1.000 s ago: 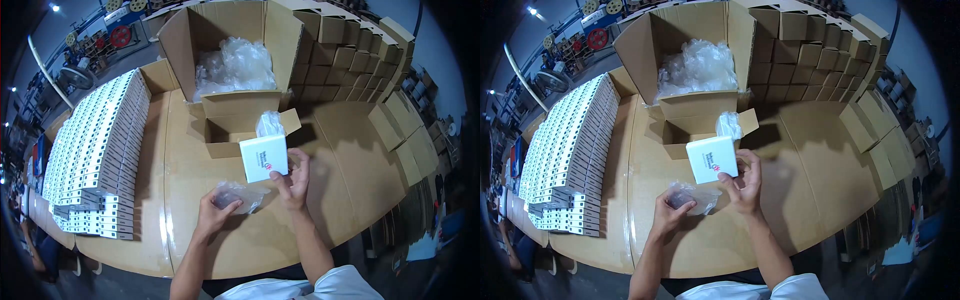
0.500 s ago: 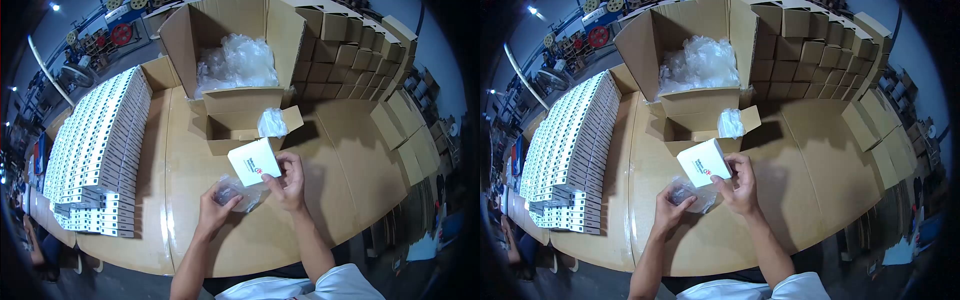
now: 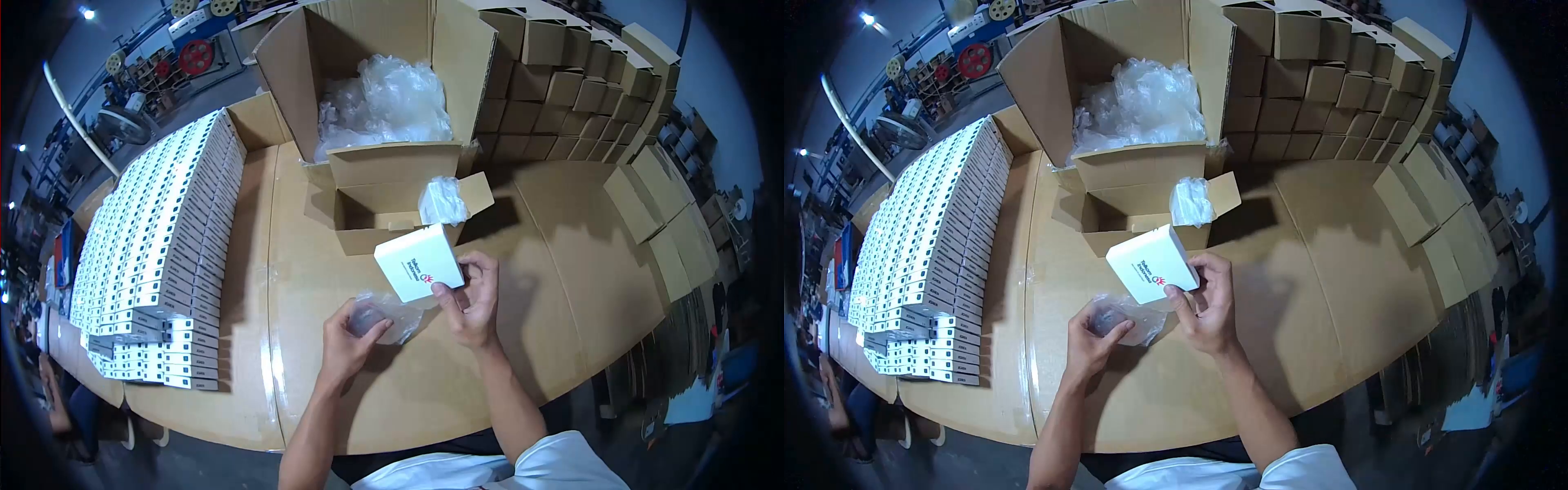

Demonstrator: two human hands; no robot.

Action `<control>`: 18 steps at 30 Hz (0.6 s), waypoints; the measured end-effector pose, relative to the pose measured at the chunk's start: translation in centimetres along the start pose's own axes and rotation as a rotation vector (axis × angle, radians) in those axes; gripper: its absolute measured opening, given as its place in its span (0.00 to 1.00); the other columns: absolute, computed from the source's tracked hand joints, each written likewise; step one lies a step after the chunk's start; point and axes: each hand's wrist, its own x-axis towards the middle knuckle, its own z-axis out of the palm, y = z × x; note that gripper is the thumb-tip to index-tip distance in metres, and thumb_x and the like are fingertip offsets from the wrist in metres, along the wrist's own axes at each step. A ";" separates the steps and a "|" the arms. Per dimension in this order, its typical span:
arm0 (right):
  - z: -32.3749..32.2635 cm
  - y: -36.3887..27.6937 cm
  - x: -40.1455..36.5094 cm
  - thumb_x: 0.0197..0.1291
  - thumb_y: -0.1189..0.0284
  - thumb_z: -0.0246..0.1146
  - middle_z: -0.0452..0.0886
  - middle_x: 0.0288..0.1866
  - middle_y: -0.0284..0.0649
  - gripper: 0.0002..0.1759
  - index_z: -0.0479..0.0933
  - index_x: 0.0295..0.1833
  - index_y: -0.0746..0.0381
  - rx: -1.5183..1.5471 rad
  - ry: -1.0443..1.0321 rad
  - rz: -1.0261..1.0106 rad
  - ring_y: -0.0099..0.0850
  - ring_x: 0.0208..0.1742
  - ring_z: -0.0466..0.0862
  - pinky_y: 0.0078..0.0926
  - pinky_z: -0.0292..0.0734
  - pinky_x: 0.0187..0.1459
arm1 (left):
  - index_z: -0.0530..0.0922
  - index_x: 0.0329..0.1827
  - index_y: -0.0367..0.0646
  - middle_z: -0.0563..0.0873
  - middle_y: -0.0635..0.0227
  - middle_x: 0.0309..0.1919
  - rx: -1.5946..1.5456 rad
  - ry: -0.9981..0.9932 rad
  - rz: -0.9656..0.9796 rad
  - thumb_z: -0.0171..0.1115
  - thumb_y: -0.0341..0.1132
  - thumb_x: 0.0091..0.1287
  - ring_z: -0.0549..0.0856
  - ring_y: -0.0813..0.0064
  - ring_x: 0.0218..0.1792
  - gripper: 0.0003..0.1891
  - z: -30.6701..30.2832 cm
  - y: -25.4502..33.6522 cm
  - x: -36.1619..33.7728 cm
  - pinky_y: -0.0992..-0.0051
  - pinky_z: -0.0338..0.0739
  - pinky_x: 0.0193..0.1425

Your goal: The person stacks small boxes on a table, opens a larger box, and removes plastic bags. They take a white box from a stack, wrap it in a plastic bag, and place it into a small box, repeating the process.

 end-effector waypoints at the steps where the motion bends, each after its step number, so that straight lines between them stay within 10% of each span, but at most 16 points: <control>1: -0.1 0.0 0.0 0.65 0.84 0.66 0.71 0.53 0.41 0.28 0.59 0.64 0.65 0.008 0.014 0.007 0.24 0.53 0.76 0.23 0.78 0.55 | 0.82 0.52 0.34 0.89 0.66 0.42 -0.002 -0.002 0.003 0.76 0.25 0.60 0.86 0.78 0.44 0.17 -0.1 -0.1 0.0 0.74 0.81 0.53; 18: -1.4 0.1 0.9 0.61 0.84 0.66 0.69 0.46 0.35 0.22 0.64 0.56 0.64 0.118 -0.083 0.141 0.23 0.50 0.71 0.25 0.69 0.56 | 0.83 0.50 0.35 0.89 0.67 0.43 -0.178 -0.006 -0.109 0.76 0.25 0.61 0.87 0.78 0.45 0.15 -0.1 0.9 -0.1 0.74 0.82 0.52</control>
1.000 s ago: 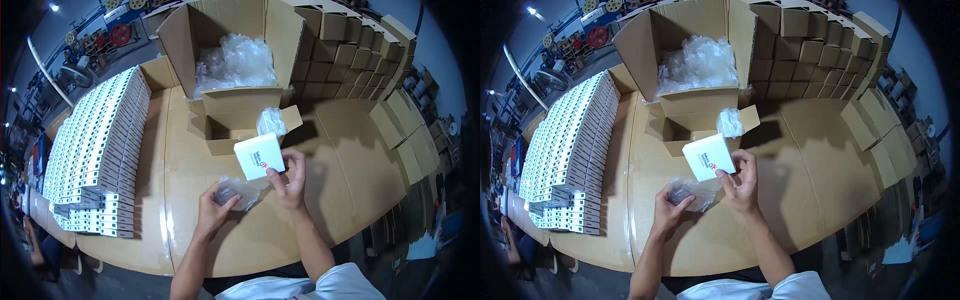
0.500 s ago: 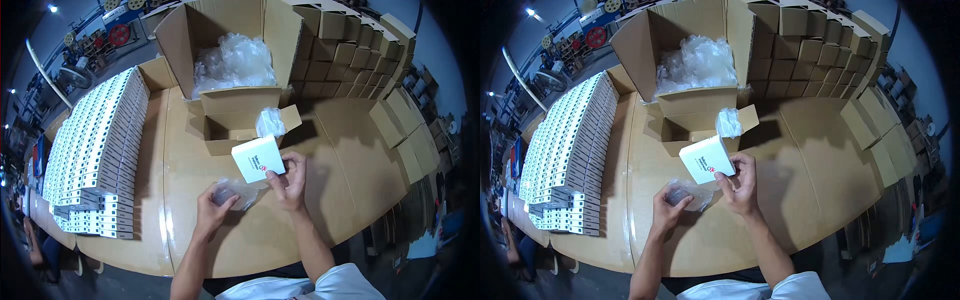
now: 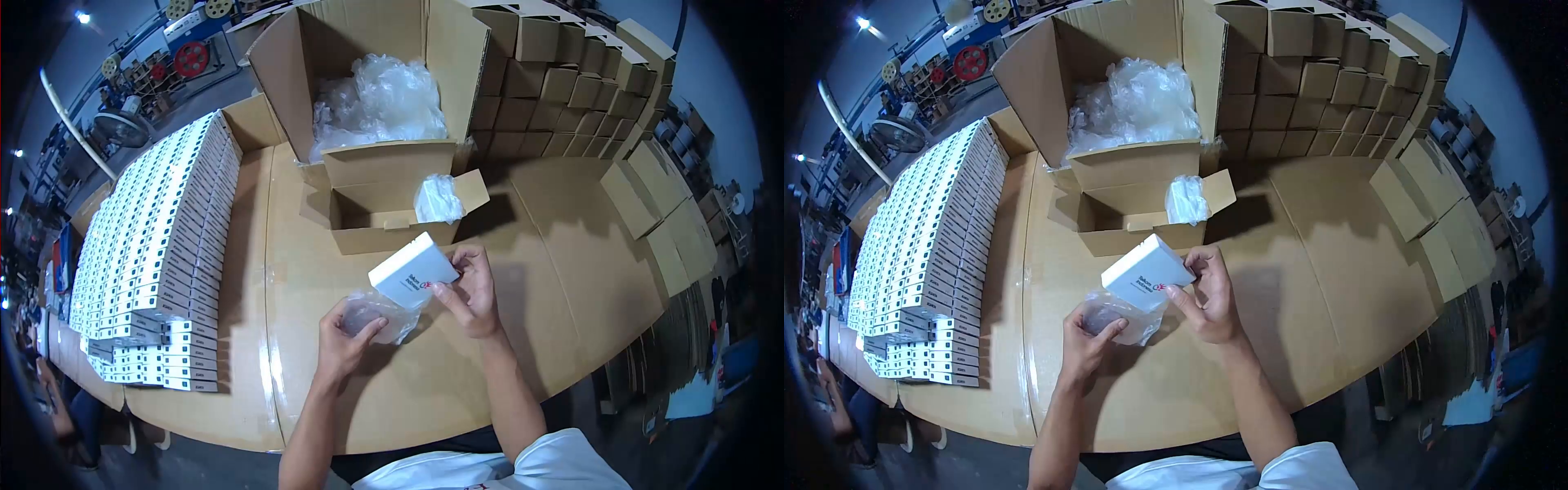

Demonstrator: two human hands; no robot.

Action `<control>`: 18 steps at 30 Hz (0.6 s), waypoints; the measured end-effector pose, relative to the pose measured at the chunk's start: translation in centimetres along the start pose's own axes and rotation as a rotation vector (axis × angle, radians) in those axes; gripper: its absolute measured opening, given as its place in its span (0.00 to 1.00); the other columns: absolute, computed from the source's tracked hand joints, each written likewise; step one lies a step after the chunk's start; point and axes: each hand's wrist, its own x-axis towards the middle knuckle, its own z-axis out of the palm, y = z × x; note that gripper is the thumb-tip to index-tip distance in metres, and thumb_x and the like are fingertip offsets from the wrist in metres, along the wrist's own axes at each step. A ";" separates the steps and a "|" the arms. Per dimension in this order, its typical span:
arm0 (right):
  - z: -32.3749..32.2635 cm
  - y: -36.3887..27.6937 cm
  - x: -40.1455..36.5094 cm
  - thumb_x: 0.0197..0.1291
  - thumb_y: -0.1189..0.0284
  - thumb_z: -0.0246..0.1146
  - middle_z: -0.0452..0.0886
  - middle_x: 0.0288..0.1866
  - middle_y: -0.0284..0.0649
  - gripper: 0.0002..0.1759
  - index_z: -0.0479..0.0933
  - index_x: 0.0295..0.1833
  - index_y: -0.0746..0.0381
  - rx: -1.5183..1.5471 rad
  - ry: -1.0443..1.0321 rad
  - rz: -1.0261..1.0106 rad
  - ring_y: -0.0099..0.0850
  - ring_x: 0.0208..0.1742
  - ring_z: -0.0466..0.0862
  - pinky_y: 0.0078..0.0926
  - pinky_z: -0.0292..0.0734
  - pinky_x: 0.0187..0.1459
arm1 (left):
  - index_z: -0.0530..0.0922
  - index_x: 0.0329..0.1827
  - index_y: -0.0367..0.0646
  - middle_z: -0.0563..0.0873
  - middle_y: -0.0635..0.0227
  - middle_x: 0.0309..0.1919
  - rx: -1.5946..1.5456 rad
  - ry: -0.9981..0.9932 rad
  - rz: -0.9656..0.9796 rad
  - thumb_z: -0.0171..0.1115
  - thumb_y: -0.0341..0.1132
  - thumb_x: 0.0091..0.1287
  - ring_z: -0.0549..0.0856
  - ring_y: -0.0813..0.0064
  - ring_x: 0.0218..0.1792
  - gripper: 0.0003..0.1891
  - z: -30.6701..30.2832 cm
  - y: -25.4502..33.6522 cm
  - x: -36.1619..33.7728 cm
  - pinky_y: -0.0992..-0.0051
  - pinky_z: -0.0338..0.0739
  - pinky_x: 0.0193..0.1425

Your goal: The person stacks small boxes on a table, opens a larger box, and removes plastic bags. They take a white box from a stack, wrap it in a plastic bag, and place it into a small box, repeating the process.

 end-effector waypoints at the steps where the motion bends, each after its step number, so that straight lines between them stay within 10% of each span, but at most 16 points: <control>1: -0.3 0.1 0.0 0.60 0.84 0.66 0.68 0.47 0.35 0.22 0.64 0.55 0.64 -0.029 -0.019 -0.008 0.23 0.50 0.71 0.25 0.69 0.56 | 0.83 0.50 0.35 0.89 0.67 0.43 -0.002 0.000 -0.003 0.76 0.25 0.61 0.87 0.78 0.45 0.15 0.0 -0.1 0.0 0.75 0.82 0.52; 18: -0.9 0.5 -0.3 0.53 0.87 0.59 0.67 0.48 0.36 0.23 0.65 0.55 0.62 -0.144 -0.089 0.022 0.24 0.54 0.70 0.25 0.66 0.60 | 0.82 0.52 0.34 0.89 0.66 0.43 0.089 -0.064 0.002 0.78 0.27 0.60 0.86 0.78 0.45 0.18 0.0 -0.6 0.0 0.75 0.81 0.53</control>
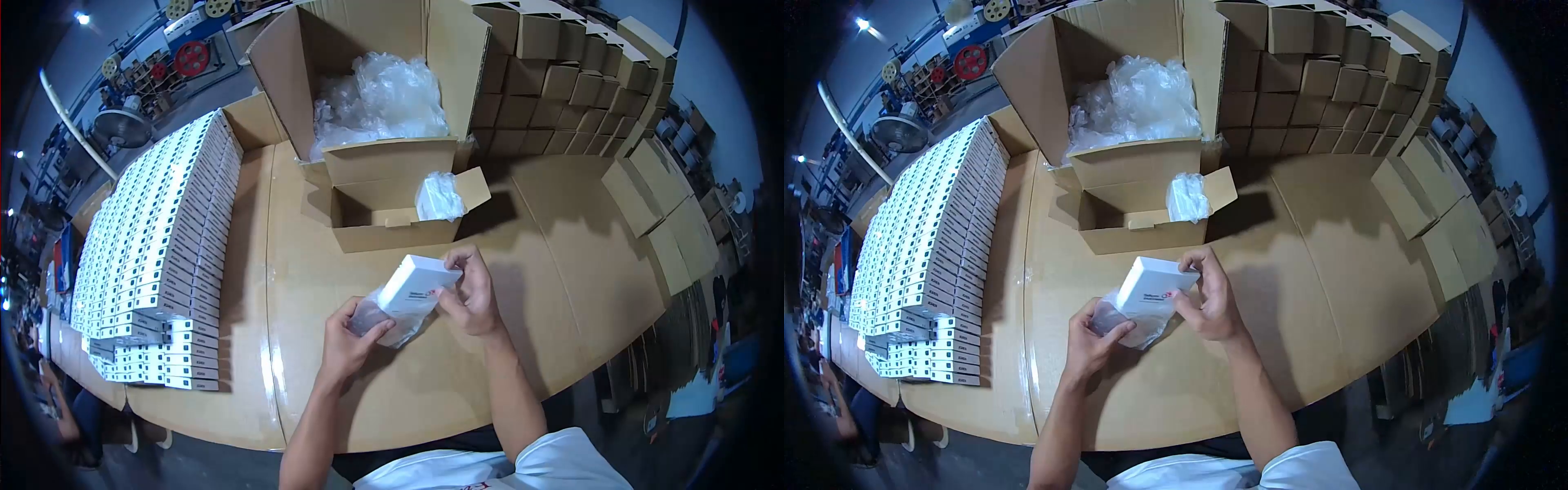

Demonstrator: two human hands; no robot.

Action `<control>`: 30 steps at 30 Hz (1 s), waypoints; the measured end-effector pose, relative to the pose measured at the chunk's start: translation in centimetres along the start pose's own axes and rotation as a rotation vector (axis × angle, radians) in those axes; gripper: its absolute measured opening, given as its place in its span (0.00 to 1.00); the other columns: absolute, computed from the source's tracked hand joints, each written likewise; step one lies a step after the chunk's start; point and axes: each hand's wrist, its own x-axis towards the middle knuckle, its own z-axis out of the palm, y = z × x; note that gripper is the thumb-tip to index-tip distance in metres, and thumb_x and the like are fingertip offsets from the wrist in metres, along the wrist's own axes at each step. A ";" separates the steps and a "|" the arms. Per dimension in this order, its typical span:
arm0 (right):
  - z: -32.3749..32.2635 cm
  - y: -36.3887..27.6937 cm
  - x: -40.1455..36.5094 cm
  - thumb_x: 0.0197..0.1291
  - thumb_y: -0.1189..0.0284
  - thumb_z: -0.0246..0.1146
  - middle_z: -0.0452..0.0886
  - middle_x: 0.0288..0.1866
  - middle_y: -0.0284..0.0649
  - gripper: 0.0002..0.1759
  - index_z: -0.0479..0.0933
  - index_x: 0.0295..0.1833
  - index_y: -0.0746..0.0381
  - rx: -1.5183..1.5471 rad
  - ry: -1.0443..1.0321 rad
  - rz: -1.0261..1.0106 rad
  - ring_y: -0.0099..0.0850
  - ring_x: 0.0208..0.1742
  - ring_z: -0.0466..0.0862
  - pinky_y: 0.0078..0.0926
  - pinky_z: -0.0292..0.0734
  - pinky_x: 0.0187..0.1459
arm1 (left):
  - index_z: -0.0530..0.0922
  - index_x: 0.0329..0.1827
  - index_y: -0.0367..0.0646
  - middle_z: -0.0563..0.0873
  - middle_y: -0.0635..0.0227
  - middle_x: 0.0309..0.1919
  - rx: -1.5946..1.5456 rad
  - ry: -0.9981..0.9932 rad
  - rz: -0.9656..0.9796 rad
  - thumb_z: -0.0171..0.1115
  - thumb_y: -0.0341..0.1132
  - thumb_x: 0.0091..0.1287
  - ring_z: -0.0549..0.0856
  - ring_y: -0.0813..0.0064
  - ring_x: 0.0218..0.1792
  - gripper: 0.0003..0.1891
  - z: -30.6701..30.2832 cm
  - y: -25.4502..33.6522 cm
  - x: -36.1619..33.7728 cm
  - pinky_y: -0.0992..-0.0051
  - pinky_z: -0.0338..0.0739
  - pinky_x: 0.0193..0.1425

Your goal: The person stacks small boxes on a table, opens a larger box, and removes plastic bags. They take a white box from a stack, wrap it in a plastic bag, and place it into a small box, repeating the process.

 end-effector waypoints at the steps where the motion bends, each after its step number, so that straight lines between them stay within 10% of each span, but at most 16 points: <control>1: 0.2 0.3 0.0 0.55 0.87 0.60 0.68 0.50 0.37 0.22 0.66 0.56 0.63 0.009 0.004 -0.019 0.24 0.55 0.70 0.25 0.67 0.61 | 0.81 0.54 0.34 0.89 0.65 0.44 -0.015 -0.009 0.021 0.78 0.27 0.60 0.86 0.77 0.47 0.20 0.1 0.0 0.0 0.74 0.81 0.54; 12: 1.1 0.4 0.2 0.63 0.81 0.66 0.77 0.48 0.36 0.20 0.68 0.58 0.65 0.005 0.011 0.131 0.22 0.51 0.79 0.24 0.77 0.53 | 0.78 0.64 0.33 0.87 0.65 0.50 -0.122 -0.087 -0.024 0.73 0.27 0.65 0.85 0.76 0.51 0.24 -0.4 -0.1 0.3 0.73 0.79 0.60; 30: 1.4 1.1 -0.1 0.64 0.75 0.69 0.79 0.49 0.41 0.23 0.69 0.61 0.64 -0.072 -0.087 0.230 0.26 0.49 0.82 0.26 0.80 0.51 | 0.74 0.58 0.38 0.89 0.60 0.43 -0.412 0.073 -0.153 0.70 0.26 0.68 0.86 0.79 0.40 0.18 -0.6 -0.2 0.6 0.80 0.82 0.42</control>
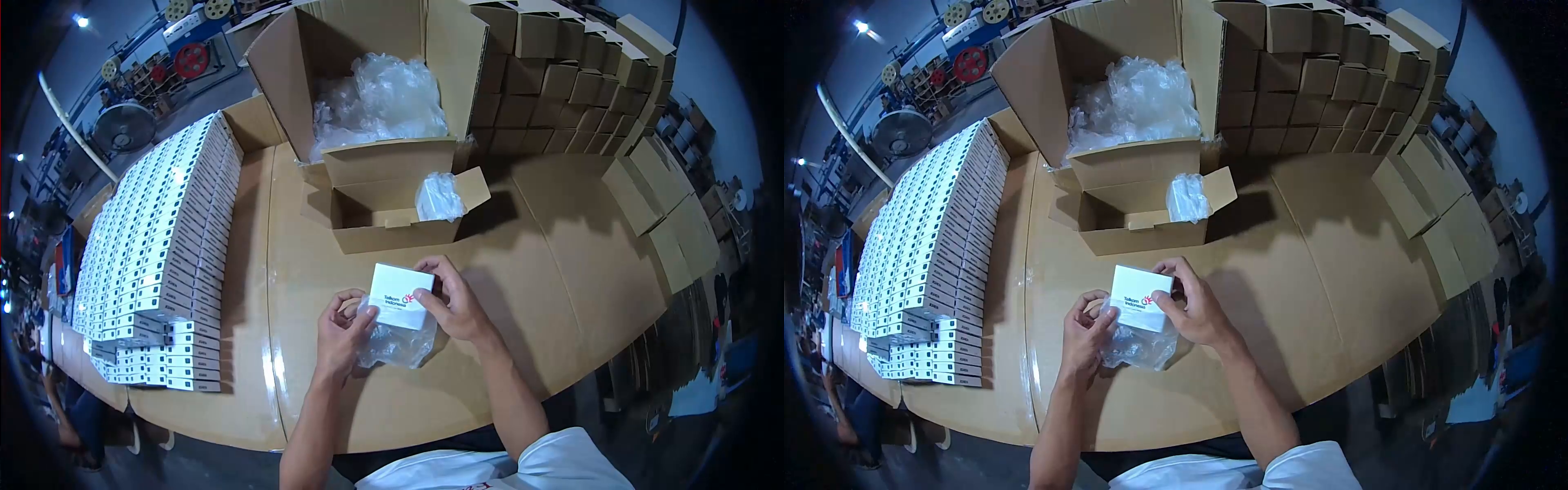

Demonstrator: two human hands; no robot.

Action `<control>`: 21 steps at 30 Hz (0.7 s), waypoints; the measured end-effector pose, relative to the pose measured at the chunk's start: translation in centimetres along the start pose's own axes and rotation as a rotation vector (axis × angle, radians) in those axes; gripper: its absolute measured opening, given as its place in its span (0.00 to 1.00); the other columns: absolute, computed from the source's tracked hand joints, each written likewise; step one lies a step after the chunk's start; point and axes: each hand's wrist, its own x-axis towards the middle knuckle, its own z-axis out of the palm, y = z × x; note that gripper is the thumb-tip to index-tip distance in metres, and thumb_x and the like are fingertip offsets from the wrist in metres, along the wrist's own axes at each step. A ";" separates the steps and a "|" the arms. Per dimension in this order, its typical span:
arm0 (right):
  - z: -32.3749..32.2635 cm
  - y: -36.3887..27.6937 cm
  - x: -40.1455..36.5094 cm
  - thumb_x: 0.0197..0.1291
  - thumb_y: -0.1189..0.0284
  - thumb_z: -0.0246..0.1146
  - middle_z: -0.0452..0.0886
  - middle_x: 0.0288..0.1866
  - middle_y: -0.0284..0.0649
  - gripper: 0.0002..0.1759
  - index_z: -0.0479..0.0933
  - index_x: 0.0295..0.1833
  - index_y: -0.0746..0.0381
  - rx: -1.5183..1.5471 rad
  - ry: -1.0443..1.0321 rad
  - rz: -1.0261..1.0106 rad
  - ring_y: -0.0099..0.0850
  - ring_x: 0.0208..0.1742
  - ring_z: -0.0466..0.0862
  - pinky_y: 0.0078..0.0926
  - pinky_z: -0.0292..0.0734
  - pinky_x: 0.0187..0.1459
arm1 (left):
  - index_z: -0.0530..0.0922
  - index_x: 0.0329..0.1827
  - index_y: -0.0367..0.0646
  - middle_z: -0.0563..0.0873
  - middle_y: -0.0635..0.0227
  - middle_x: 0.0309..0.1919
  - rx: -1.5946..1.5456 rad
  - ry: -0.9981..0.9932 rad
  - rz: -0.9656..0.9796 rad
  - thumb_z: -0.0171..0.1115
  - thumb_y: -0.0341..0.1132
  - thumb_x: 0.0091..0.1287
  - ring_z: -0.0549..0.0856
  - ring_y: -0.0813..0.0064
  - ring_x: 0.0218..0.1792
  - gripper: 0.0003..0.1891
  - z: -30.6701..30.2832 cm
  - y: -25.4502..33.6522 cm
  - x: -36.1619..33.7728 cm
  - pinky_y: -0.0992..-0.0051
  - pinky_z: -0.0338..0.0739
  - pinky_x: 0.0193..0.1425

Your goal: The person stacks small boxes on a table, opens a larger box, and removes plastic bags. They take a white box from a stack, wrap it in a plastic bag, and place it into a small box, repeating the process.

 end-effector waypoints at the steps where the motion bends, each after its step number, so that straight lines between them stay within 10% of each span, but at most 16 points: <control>1: 0.0 0.0 0.0 0.64 0.74 0.70 0.79 0.50 0.41 0.26 0.68 0.63 0.64 -0.003 -0.013 0.013 0.27 0.49 0.82 0.26 0.80 0.51 | 0.74 0.58 0.38 0.89 0.60 0.43 -0.013 0.016 0.013 0.70 0.26 0.68 0.86 0.79 0.41 0.18 -0.2 -0.1 0.1 0.80 0.82 0.42; 9: 1.4 -2.1 -0.2 0.59 0.87 0.69 0.81 0.53 0.44 0.48 0.53 0.81 0.58 0.088 -0.109 0.194 0.28 0.57 0.82 0.29 0.79 0.58 | 0.75 0.54 0.39 0.87 0.64 0.43 -0.119 0.090 0.080 0.68 0.29 0.71 0.84 0.81 0.42 0.13 -1.0 -0.6 0.5 0.81 0.79 0.45; 15: 1.1 -1.7 -0.1 0.60 0.84 0.70 0.80 0.59 0.44 0.41 0.61 0.76 0.58 0.060 -0.075 0.058 0.29 0.52 0.85 0.30 0.85 0.51 | 0.80 0.49 0.37 0.84 0.72 0.39 -0.074 0.128 0.104 0.64 0.33 0.76 0.79 0.85 0.39 0.08 -1.1 -1.1 0.8 0.81 0.75 0.43; 21: 0.8 -2.0 -0.2 0.64 0.81 0.69 0.86 0.44 0.40 0.27 0.72 0.68 0.62 0.005 -0.097 0.045 0.25 0.46 0.86 0.26 0.85 0.48 | 0.80 0.49 0.39 0.83 0.73 0.40 -0.049 0.146 0.185 0.63 0.33 0.76 0.78 0.85 0.40 0.07 -1.2 -1.1 0.8 0.81 0.74 0.45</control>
